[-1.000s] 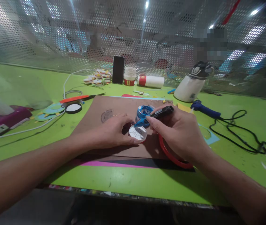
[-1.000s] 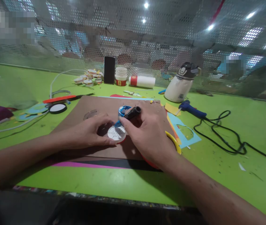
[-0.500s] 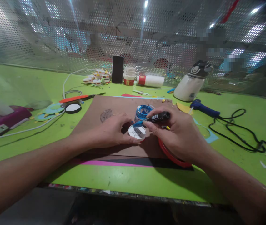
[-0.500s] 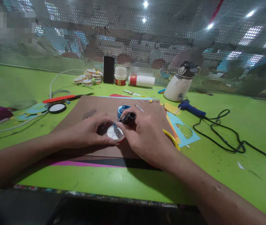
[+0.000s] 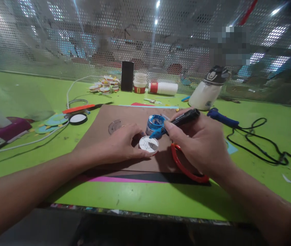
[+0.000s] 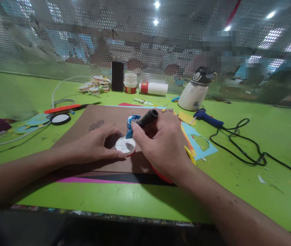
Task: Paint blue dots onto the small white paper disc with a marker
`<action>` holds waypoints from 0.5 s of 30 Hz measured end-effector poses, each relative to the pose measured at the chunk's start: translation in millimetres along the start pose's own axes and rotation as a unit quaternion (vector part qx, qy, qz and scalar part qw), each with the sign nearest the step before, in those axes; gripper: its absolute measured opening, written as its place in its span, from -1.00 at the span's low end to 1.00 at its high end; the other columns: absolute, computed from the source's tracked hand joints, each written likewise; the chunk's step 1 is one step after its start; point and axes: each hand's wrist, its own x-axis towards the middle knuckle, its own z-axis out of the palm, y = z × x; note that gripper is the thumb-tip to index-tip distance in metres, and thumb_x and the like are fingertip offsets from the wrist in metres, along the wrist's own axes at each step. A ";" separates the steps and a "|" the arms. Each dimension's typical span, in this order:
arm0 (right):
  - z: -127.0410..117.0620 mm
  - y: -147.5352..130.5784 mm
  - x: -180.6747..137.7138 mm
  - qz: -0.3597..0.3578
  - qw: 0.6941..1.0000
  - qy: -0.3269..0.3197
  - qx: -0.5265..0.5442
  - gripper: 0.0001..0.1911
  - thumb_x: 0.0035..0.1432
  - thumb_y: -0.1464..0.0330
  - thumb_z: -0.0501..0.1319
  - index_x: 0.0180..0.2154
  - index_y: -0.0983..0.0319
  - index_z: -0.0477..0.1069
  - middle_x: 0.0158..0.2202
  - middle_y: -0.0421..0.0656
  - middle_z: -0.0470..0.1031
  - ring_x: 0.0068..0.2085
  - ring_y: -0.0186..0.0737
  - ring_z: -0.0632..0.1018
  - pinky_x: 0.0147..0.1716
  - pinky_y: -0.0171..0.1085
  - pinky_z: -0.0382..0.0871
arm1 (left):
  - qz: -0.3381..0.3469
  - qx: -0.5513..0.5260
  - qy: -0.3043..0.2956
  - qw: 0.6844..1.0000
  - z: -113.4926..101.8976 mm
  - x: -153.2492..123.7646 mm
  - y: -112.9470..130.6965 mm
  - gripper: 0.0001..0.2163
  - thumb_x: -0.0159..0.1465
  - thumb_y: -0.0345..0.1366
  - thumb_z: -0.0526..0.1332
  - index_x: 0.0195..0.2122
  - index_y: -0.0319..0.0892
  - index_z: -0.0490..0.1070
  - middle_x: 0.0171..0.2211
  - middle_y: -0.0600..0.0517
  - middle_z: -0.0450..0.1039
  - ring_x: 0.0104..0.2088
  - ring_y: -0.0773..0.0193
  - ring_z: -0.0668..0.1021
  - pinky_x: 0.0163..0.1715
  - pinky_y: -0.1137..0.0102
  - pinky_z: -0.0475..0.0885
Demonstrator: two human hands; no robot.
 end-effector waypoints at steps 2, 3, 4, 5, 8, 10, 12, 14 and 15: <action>2.1 4.8 -0.3 0.001 1.000 -0.007 -0.004 -0.84 0.18 0.30 0.27 -0.44 0.15 0.40 -0.54 -0.21 0.46 -0.48 -0.20 0.48 -0.42 -0.17 0.36 | -0.006 0.001 0.003 1.000 0.3 0.3 -0.1 -0.59 0.10 0.10 0.32 -0.27 -0.16 0.45 -0.40 0.07 0.46 -0.40 0.24 0.44 -0.47 0.38 0.21; 2.9 6.7 -0.5 0.000 1.000 -0.007 -0.004 -0.86 0.18 0.30 0.28 -0.43 0.15 0.41 -0.54 -0.21 0.46 -0.47 -0.20 0.49 -0.41 -0.16 0.37 | -0.009 0.001 0.001 1.000 0.3 0.4 0.2 -0.60 0.10 0.08 0.33 -0.27 -0.16 0.45 -0.39 0.07 0.47 -0.40 0.24 0.44 -0.47 0.38 0.21; 3.5 7.9 -0.7 -0.002 1.000 -0.007 -0.002 -0.88 0.18 0.31 0.28 -0.42 0.15 0.43 -0.54 -0.21 0.47 -0.46 -0.19 0.50 -0.40 -0.16 0.37 | -0.012 0.001 -0.001 1.000 0.2 0.5 0.9 -0.61 0.09 0.07 0.33 -0.27 -0.16 0.45 -0.39 0.06 0.47 -0.40 0.24 0.44 -0.47 0.38 0.21; 3.9 8.4 -0.8 -0.004 1.000 -0.008 0.004 -0.91 0.17 0.32 0.29 -0.39 0.15 0.46 -0.53 -0.21 0.48 -0.45 -0.19 0.51 -0.40 -0.17 0.38 | -0.015 0.002 -0.001 1.000 0.0 0.6 1.8 -0.60 0.08 0.08 0.34 -0.27 -0.16 0.45 -0.39 0.06 0.47 -0.40 0.23 0.44 -0.47 0.38 0.22; 4.2 6.9 -1.4 0.007 0.999 -0.027 0.038 -0.93 0.18 0.33 0.28 -0.36 0.15 0.50 -0.53 -0.22 0.51 -0.47 -0.22 0.52 -0.44 -0.20 0.38 | -0.016 0.004 0.000 1.000 -1.3 0.3 5.2 -0.54 0.04 0.10 0.36 -0.21 -0.16 0.47 -0.34 0.03 0.49 -0.34 0.17 0.47 -0.41 0.35 0.26; 4.2 5.0 -2.4 0.027 0.997 -0.040 0.063 -0.88 0.20 0.30 0.27 -0.40 0.15 0.49 -0.55 -0.24 0.50 -0.51 -0.26 0.51 -0.50 -0.24 0.36 | -0.010 0.000 -0.004 1.000 -2.3 -0.1 7.6 -0.56 0.07 0.08 0.34 -0.18 -0.15 0.48 -0.29 0.01 0.50 -0.30 0.14 0.48 -0.36 0.33 0.29; 4.4 4.3 -3.5 0.044 0.994 -0.058 0.079 -0.83 0.21 0.29 0.26 -0.43 0.16 0.48 -0.54 -0.24 0.51 -0.52 -0.28 0.52 -0.54 -0.28 0.35 | -0.010 0.002 -0.002 1.000 -2.9 -0.4 9.3 -0.60 0.09 0.04 0.33 -0.17 -0.15 0.49 -0.25 -0.01 0.50 -0.26 0.13 0.48 -0.33 0.32 0.31; 5.0 5.4 -4.5 0.052 0.994 -0.062 0.078 -0.83 0.21 0.28 0.27 -0.42 0.16 0.49 -0.54 -0.24 0.53 -0.52 -0.27 0.54 -0.55 -0.29 0.37 | -0.016 0.007 0.006 1.000 -2.8 -0.3 9.8 -0.60 0.09 0.03 0.32 -0.17 -0.15 0.49 -0.23 -0.02 0.49 -0.25 0.12 0.47 -0.31 0.31 0.31; 5.4 6.5 -5.0 0.054 0.994 -0.061 0.074 -0.85 0.20 0.27 0.28 -0.41 0.16 0.49 -0.53 -0.24 0.55 -0.52 -0.26 0.55 -0.55 -0.28 0.38 | -0.017 0.008 0.009 1.000 -2.6 -0.1 9.5 -0.59 0.09 0.04 0.32 -0.16 -0.14 0.50 -0.23 -0.01 0.49 -0.25 0.12 0.47 -0.30 0.31 0.31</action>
